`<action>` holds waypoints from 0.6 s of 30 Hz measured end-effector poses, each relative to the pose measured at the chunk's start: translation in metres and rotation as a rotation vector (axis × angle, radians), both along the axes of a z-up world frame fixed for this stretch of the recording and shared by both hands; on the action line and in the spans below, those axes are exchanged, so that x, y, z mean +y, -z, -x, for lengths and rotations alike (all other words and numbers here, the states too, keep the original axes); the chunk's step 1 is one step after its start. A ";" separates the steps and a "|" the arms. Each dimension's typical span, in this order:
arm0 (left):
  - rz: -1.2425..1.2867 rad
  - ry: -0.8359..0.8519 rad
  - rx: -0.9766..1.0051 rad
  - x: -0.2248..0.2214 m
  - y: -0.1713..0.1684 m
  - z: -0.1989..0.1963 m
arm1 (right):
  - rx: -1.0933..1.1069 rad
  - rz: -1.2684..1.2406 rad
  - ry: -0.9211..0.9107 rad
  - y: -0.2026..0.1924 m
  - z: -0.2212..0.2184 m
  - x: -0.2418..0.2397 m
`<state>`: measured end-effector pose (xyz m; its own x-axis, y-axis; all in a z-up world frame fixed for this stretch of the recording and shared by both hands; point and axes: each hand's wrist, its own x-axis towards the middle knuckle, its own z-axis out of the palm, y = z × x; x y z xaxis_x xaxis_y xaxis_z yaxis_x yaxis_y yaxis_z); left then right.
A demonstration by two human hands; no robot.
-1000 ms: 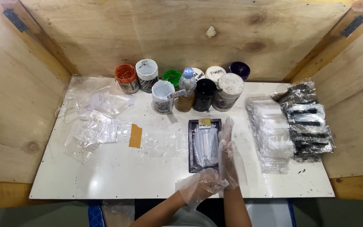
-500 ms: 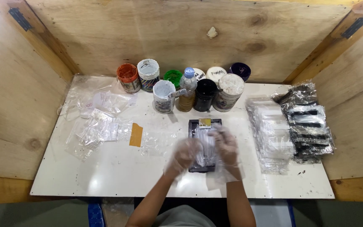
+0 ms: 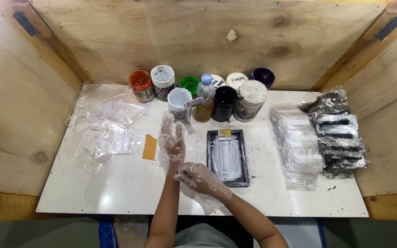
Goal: The person is preparing materials by placing small white strips into individual plastic bags and using a spatula to spread white ink on a tray.
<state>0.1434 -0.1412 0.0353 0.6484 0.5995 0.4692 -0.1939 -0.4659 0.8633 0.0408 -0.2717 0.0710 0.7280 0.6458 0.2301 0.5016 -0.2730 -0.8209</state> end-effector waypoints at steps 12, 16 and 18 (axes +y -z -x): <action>0.003 0.405 0.216 -0.005 -0.062 0.049 | 0.223 -0.012 0.412 0.050 -0.020 -0.006; -0.016 0.254 -0.082 -0.005 -0.028 0.035 | 0.239 0.091 0.360 0.050 -0.020 -0.004; -0.113 0.195 -0.077 0.000 -0.018 0.033 | 0.250 0.125 0.340 0.032 -0.014 -0.004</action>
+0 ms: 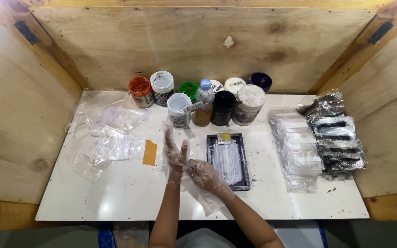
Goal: The person is preparing materials by placing small white strips into individual plastic bags and using a spatula to spread white ink on a tray.
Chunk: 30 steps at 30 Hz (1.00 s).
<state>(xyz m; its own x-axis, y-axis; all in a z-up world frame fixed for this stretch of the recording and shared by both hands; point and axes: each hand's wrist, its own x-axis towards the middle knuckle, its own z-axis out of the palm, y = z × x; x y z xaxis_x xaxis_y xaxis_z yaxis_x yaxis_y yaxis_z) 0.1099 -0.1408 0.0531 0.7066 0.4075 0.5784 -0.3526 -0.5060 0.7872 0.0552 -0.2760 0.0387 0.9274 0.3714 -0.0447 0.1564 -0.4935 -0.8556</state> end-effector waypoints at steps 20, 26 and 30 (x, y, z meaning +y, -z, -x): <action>1.586 1.432 -0.546 -0.029 0.012 0.001 | 0.088 0.286 -0.097 -0.044 -0.010 -0.030; 1.548 1.418 -0.452 -0.030 0.028 0.004 | -0.113 0.123 0.134 -0.017 0.023 0.001; 1.527 1.384 -0.414 -0.026 0.029 0.007 | -0.223 0.017 0.281 0.001 0.026 -0.001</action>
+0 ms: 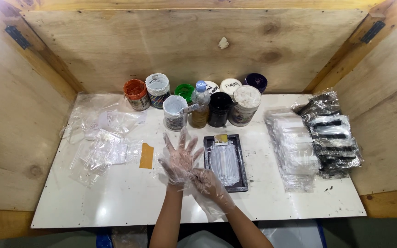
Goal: The person is preparing materials by placing small white strips into individual plastic bags and using a spatula to spread white ink on a tray.
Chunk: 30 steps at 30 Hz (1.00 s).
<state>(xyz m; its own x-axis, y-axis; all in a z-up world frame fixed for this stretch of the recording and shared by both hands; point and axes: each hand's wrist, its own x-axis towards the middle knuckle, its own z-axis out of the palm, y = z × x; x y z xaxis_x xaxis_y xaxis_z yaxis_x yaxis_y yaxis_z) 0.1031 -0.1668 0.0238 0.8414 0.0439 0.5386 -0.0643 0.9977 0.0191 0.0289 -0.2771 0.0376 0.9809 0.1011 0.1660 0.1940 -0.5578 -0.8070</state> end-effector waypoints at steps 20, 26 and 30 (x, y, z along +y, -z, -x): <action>-2.659 -0.101 -0.235 -0.017 -0.006 0.018 | -0.457 0.778 -0.116 0.059 -0.176 -0.124; -2.726 -0.051 -0.332 -0.009 -0.040 0.026 | -0.677 0.953 -0.088 0.071 -0.177 -0.131; -2.732 0.002 -0.371 -0.006 -0.048 0.024 | -0.737 1.115 0.136 0.035 -0.142 -0.117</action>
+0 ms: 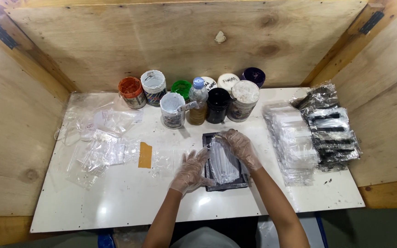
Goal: The person is preparing materials by placing small white strips into individual plastic bags and using a spatula to spread white ink on a tray.
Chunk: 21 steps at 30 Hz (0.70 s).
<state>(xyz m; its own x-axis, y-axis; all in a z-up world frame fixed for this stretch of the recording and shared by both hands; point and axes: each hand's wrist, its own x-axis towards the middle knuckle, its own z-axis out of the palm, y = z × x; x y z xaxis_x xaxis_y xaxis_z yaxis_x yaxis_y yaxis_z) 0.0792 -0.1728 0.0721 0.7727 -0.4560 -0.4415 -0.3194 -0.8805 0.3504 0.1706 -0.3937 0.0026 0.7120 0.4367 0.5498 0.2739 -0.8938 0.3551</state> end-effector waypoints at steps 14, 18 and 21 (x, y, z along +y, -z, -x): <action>-0.112 0.040 0.018 0.000 0.007 -0.003 | 0.184 0.025 -0.193 0.059 0.039 -0.052; -0.112 0.040 -0.009 0.000 0.008 -0.002 | -0.449 0.288 0.098 0.060 0.054 -0.002; -0.112 0.034 -0.006 0.000 0.013 -0.002 | -0.388 0.084 0.035 0.044 0.056 -0.003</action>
<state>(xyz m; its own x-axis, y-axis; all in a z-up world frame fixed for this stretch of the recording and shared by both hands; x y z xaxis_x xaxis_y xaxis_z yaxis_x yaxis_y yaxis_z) 0.0811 -0.1724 0.0589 0.7605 -0.4300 -0.4865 -0.3516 -0.9027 0.2481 0.1142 -0.3968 -0.0414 0.4734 0.4707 0.7446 0.0747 -0.8637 0.4985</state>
